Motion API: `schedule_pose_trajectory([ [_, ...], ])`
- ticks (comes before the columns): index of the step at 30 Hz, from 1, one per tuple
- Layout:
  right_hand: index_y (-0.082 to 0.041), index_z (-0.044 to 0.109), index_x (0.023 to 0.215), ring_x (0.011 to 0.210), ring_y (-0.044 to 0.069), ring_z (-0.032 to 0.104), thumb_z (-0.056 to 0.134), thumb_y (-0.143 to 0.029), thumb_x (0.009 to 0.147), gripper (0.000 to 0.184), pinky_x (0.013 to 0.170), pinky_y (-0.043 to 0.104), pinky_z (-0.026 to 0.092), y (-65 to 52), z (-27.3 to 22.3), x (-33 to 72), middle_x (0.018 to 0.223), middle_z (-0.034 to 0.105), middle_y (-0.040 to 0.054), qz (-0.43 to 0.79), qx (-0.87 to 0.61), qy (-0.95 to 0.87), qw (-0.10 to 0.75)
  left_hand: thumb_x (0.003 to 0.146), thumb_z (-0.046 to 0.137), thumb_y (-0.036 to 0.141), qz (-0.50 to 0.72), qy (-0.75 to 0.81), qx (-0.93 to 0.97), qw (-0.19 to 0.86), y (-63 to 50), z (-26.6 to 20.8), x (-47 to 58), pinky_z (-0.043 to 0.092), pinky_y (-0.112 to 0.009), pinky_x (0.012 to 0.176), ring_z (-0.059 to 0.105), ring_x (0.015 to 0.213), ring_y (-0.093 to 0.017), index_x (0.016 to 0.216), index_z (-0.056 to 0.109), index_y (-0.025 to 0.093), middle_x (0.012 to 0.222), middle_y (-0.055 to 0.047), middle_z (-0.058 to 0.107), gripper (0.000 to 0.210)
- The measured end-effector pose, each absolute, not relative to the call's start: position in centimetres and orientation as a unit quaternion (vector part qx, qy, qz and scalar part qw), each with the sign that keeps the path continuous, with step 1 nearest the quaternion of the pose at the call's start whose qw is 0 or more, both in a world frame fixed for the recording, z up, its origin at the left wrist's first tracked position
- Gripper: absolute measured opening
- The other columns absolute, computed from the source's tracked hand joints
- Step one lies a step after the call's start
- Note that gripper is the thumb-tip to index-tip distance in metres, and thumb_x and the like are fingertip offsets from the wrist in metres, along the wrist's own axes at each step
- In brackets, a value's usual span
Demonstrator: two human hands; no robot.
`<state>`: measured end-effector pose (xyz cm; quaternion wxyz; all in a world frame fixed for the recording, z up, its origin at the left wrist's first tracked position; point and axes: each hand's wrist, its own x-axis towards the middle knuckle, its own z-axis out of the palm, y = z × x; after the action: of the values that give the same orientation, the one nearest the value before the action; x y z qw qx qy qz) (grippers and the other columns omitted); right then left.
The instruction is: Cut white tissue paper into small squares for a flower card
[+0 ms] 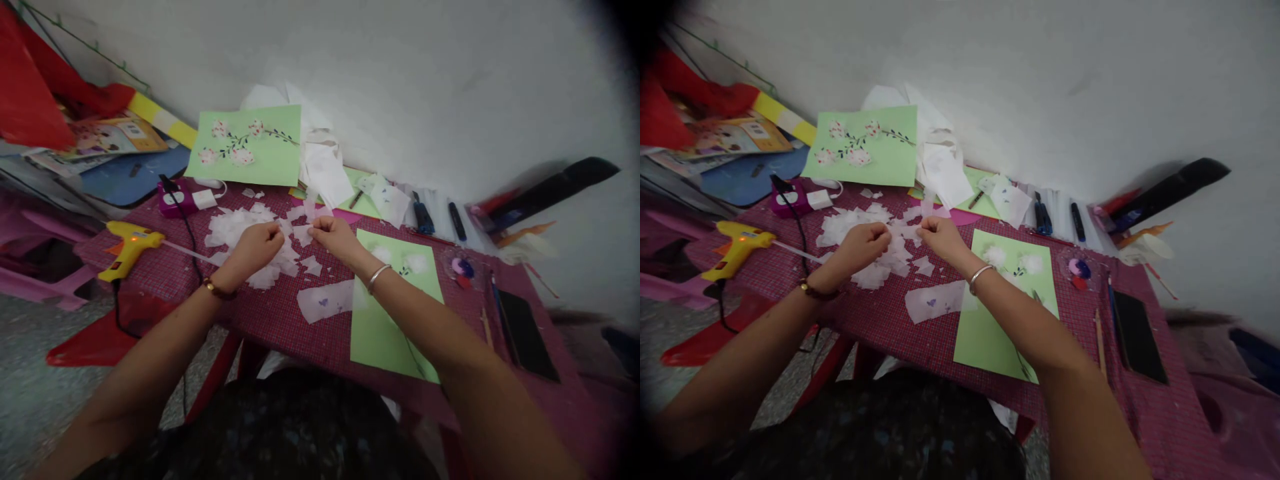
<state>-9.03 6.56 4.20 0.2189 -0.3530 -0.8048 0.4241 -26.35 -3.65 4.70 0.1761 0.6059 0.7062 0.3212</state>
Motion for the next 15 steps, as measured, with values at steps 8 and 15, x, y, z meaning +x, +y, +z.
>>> schedule_pose_trajectory([
  [8, -0.021, 0.057, 0.077, 0.069, 0.018, 0.055, 0.052, -0.017, 0.085, 0.010, 0.067, 0.032, 0.044, 8.1, 3.4, -9.3, 0.074, 0.063, 0.0025, 0.361, -0.346, -0.842, 0.201, 0.079, 0.054, 0.036, 0.342, 0.735, 0.545, 0.214, -4.8, 5.7, -28.4, 0.035, -0.029, 0.050, 0.051, 0.049, -0.015, 0.059, 0.051, 0.022, 0.052, 0.000, 0.053, 0.024],
  [15, -0.019, 0.067, 0.095, 0.084, 0.021, 0.061, 0.058, -0.012, 0.084, 0.016, 0.076, 0.034, 0.045, 5.8, 4.3, -6.1, 0.097, 0.069, 0.0080, 0.207, -0.260, -0.940, 0.079, 0.075, 0.062, 0.037, 0.338, 0.746, 0.547, 0.174, -5.1, 5.4, -29.3, 0.036, -0.030, 0.053, 0.054, 0.053, -0.016, 0.061, 0.056, 0.021, 0.055, 0.000, 0.057, 0.021],
])
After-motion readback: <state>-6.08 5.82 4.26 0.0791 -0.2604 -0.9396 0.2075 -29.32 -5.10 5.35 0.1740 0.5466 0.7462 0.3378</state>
